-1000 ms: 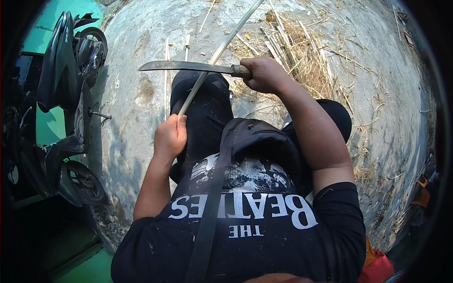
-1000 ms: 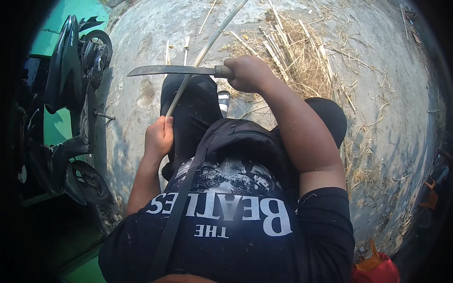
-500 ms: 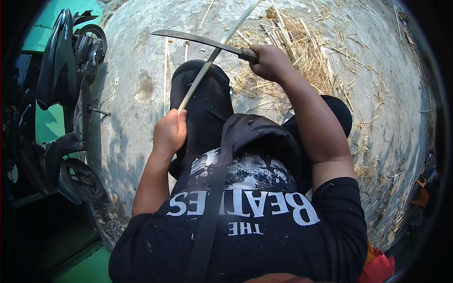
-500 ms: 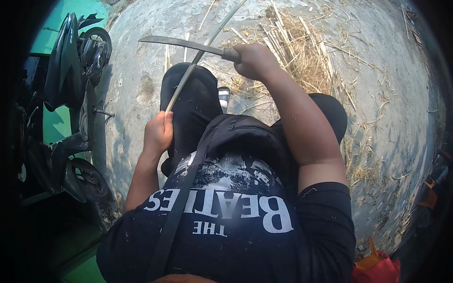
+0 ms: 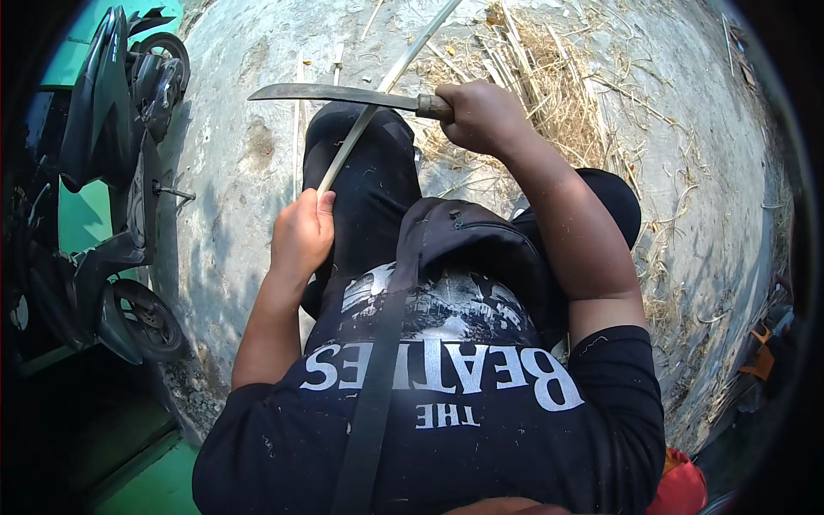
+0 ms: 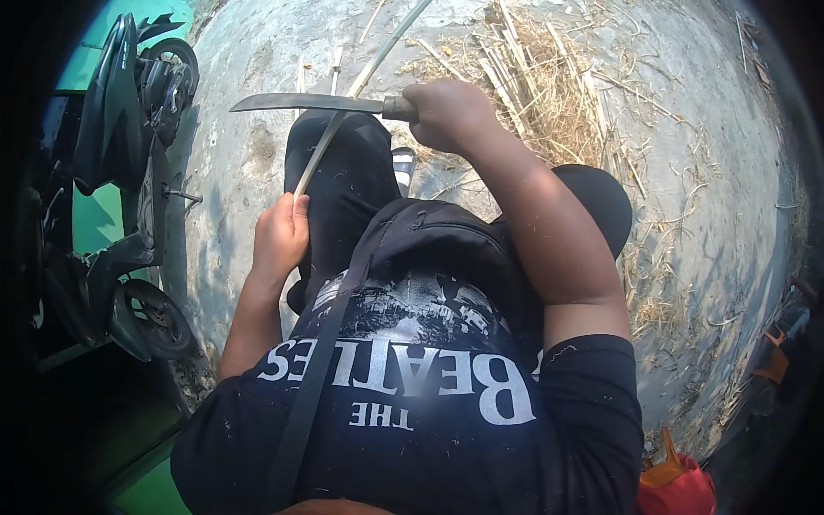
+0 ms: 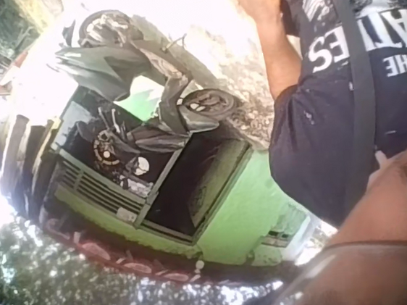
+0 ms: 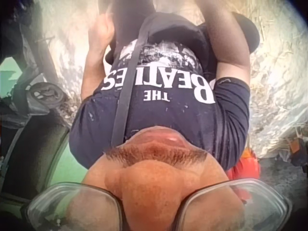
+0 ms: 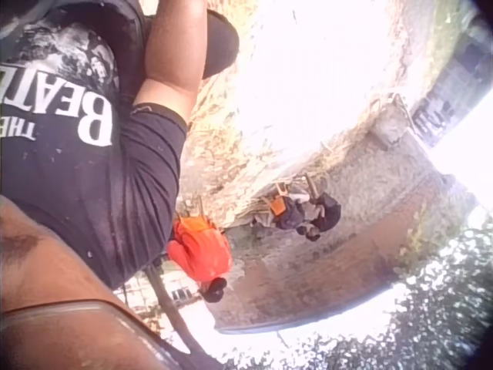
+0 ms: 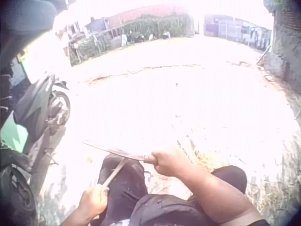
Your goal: The person scrapes along a bamboo stick using a knife.
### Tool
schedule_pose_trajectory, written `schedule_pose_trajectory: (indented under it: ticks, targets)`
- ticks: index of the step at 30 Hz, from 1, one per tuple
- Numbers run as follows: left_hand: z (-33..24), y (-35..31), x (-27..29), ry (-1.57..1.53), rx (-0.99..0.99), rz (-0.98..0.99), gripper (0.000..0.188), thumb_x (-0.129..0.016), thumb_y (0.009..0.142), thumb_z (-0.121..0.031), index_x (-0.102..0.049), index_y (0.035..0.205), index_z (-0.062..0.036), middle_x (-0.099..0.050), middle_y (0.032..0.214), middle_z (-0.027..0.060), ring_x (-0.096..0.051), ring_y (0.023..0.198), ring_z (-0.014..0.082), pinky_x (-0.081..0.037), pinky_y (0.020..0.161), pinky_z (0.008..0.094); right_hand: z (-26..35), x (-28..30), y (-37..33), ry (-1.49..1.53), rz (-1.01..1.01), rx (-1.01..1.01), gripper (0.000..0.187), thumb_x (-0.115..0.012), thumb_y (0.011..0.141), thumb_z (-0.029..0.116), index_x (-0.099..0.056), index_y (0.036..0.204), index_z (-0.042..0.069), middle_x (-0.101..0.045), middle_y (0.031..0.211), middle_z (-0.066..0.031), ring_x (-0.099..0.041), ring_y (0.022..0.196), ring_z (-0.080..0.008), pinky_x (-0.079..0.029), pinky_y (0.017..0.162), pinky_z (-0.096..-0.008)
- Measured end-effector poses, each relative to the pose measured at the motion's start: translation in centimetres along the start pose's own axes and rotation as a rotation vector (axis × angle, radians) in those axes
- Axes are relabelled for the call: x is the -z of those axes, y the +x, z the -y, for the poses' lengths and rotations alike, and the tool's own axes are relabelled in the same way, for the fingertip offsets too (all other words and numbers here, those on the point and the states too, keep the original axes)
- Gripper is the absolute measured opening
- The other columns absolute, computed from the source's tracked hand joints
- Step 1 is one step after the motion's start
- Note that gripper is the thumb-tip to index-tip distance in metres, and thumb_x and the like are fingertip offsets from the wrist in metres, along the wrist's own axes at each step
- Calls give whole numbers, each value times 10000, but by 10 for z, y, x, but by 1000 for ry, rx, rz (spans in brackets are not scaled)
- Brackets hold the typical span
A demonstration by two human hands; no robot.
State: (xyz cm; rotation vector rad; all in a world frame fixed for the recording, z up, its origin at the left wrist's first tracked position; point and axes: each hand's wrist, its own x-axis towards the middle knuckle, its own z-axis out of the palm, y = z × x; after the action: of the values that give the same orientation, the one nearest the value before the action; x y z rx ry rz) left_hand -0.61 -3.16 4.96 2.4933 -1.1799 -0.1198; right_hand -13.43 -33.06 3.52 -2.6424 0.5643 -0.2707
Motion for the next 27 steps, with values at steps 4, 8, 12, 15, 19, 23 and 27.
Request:
schedule_pose_trajectory:
  ticks: [4,8,12,15,19,23,27]
  targets:
    - [1,-2,3,20,-8,9,404,-596,1053,-315,-525,787,-19,-599,673,250,-592,649,503,-441,573,552,8,-7,-5,-50,-55,210,97,-690,830,201,-653,861,118,-695,792,-153,-692,794,-395,-550,694,-513]
    - [0,5,-3,-23,-16,-22,402,-597,1054,-313,-523,787,-22,-596,661,244,-594,643,497,-439,569,551,-32,-12,12,39,-144,17,82,-687,843,193,-673,872,117,-690,795,-165,-681,789,-408,-541,696,-517]
    - [4,0,-1,-28,-22,15,396,-599,1054,-306,-523,783,-27,-592,655,239,-597,635,486,-439,561,542,-20,-16,6,49,-122,12,82,-682,839,180,-659,861,104,-684,790,-167,-677,779,-414,-538,703,-514]
    - [7,-3,0,-45,-28,16,392,-602,1053,-300,-523,783,-28,-589,648,237,-597,629,485,-438,555,538,-6,-15,4,-43,-157,196,88,-684,822,178,-637,832,106,-682,774,-145,-680,763,-405,-536,690,-516]
    - [-3,5,-1,-61,-4,-1,388,-601,1054,-289,-515,782,-25,-582,636,237,-585,618,490,-431,549,538,-29,-6,15,21,-38,-73,119,-642,856,187,-707,934,124,-722,855,-167,-707,854,-385,-566,790,-505]
    - [5,5,-2,-30,-64,-11,390,-601,1054,-288,-512,780,-25,-581,639,238,-583,623,493,-429,550,538,-24,-12,7,75,-116,-7,77,-674,853,190,-669,881,118,-705,807,-164,-686,781,-403,-546,714,-507]
    - [5,-1,2,-44,-37,18,382,-605,1050,-291,-519,791,-24,-582,643,242,-586,631,496,-427,555,544,-4,-10,2,-56,-108,256,47,-668,846,159,-664,868,117,-698,785,-154,-687,771,-392,-541,695,-503]
